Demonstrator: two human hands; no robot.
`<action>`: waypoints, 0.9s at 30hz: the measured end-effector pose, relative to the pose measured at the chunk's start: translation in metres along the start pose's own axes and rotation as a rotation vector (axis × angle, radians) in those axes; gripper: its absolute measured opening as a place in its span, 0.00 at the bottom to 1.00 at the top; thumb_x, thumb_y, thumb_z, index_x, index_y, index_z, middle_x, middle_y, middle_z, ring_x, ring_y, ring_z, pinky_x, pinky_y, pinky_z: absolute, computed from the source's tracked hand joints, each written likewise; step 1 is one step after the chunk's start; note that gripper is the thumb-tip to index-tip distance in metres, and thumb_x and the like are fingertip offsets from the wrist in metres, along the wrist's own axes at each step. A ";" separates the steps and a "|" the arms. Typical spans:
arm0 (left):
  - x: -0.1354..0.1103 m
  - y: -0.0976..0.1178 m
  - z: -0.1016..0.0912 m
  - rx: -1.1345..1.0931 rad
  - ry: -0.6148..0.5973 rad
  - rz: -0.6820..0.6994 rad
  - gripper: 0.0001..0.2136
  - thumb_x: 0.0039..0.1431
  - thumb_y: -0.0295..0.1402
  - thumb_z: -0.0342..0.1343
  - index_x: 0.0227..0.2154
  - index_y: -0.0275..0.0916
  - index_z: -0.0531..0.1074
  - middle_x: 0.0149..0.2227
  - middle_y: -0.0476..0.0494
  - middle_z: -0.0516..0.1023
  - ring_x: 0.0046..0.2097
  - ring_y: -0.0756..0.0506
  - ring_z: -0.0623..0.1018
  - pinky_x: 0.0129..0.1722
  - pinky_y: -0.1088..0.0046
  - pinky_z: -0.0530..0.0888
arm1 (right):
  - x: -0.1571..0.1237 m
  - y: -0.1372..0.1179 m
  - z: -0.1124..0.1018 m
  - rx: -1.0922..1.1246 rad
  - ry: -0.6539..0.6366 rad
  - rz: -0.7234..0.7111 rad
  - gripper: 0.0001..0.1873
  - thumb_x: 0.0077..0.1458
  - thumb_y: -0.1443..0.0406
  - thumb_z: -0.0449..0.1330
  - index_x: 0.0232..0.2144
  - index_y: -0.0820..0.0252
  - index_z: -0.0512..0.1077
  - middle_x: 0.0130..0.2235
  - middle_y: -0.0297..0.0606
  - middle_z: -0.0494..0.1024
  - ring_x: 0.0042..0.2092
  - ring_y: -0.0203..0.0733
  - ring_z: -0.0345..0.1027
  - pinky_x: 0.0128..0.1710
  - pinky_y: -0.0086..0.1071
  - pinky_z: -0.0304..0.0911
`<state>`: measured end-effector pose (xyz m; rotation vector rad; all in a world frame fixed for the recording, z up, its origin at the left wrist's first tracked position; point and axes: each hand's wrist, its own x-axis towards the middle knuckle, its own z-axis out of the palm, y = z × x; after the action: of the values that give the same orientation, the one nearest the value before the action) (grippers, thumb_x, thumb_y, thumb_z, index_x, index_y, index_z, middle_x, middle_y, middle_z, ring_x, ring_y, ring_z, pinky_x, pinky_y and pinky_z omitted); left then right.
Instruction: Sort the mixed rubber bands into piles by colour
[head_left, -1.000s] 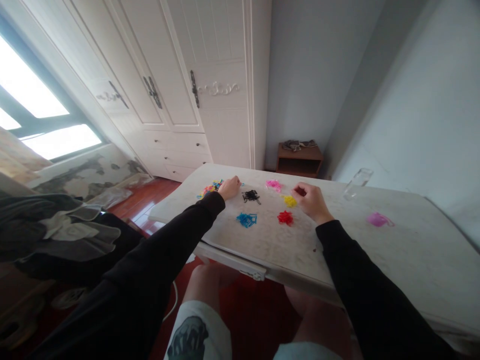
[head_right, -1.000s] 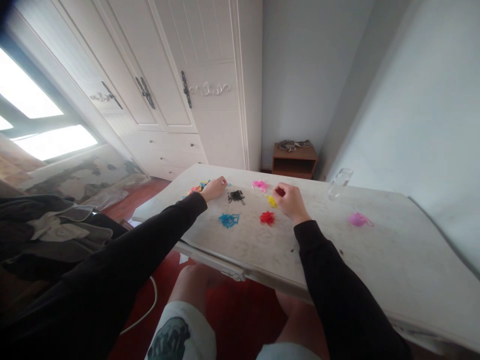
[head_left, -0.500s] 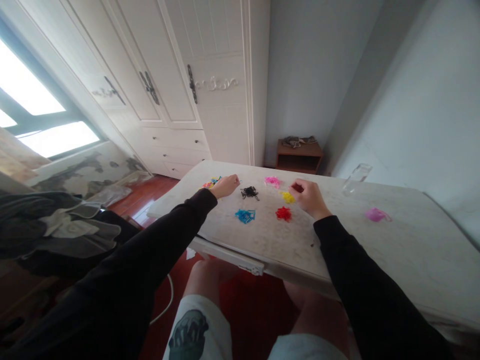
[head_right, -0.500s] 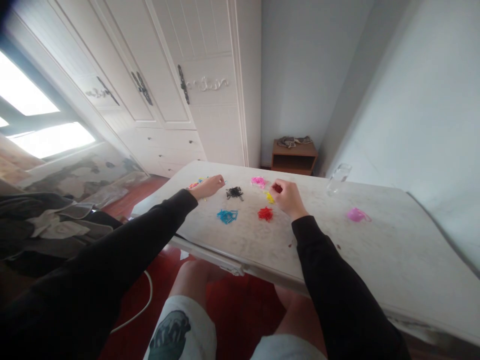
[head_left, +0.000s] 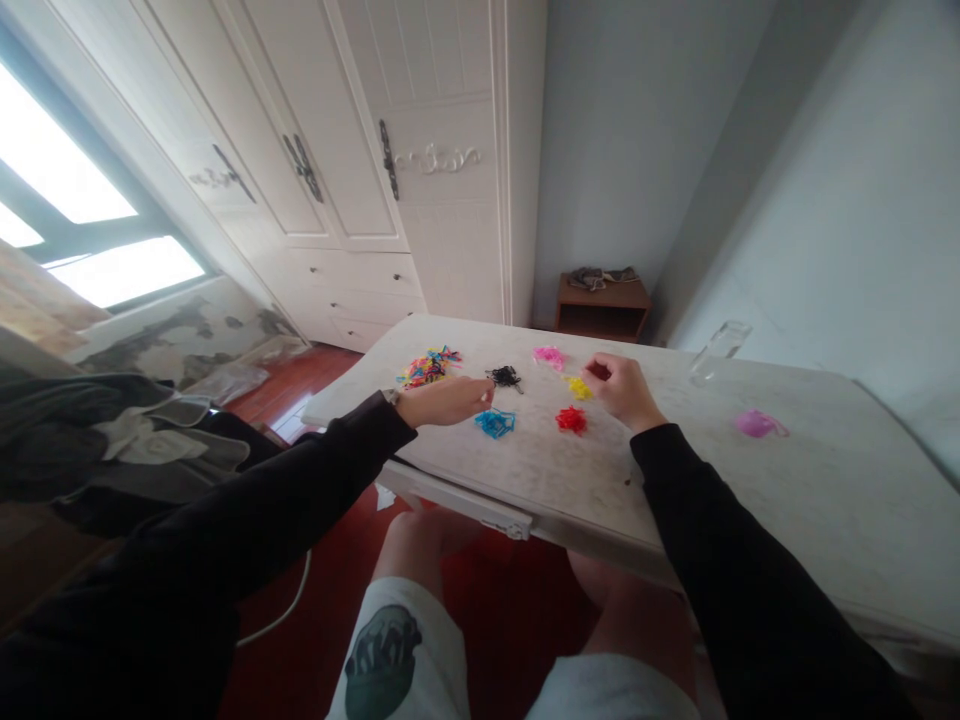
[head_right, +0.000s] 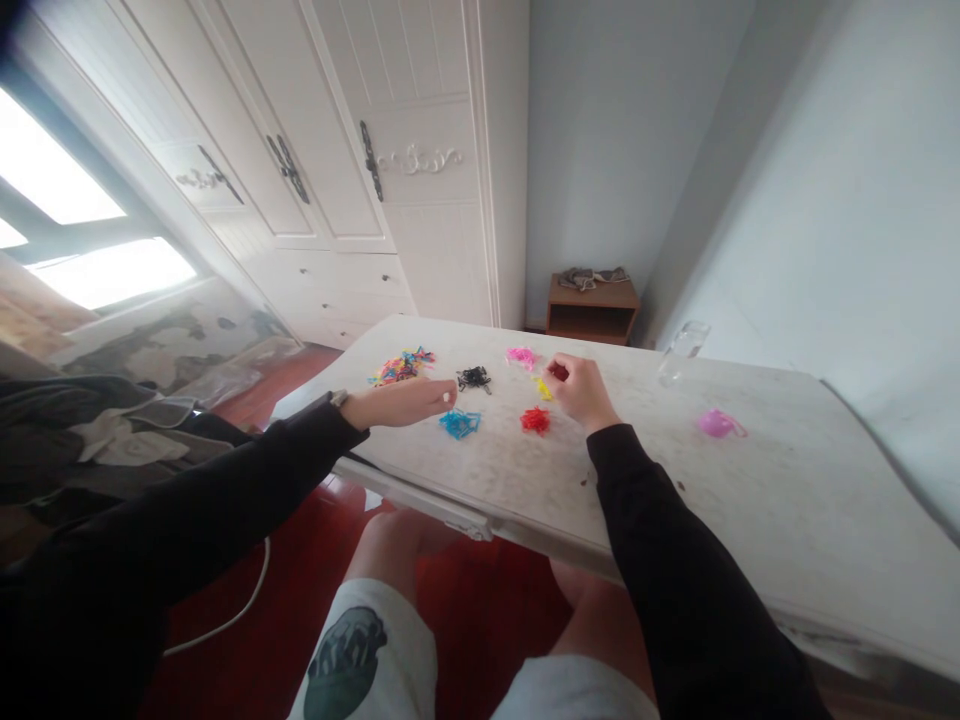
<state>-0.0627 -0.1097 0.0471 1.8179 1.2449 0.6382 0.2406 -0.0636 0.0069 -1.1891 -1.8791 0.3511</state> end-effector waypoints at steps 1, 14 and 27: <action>0.002 0.003 -0.002 -0.027 -0.016 -0.020 0.12 0.54 0.17 0.63 0.22 0.41 0.74 0.22 0.48 0.71 0.27 0.47 0.67 0.32 0.75 0.62 | 0.000 0.000 0.000 -0.003 -0.001 0.001 0.11 0.51 0.60 0.58 0.21 0.58 0.69 0.22 0.35 0.72 0.27 0.40 0.65 0.30 0.33 0.56; 0.095 0.012 0.008 -0.966 -0.102 -0.424 0.14 0.68 0.30 0.53 0.24 0.37 0.66 0.19 0.52 0.57 0.17 0.55 0.57 0.13 0.81 0.52 | 0.000 0.003 0.006 -0.021 -0.064 0.029 0.10 0.51 0.62 0.58 0.20 0.58 0.69 0.21 0.33 0.70 0.26 0.38 0.63 0.29 0.32 0.55; 0.149 -0.028 0.017 -1.089 -0.253 -0.191 0.14 0.61 0.14 0.48 0.41 0.24 0.78 0.40 0.29 0.83 0.37 0.47 0.83 0.30 0.79 0.74 | 0.002 0.014 0.011 -0.108 -0.098 0.100 0.10 0.56 0.62 0.59 0.23 0.57 0.71 0.23 0.34 0.75 0.26 0.39 0.65 0.29 0.32 0.58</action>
<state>-0.0070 0.0273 0.0082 0.8200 0.6484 0.7398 0.2402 -0.0530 -0.0068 -1.3640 -1.9480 0.3725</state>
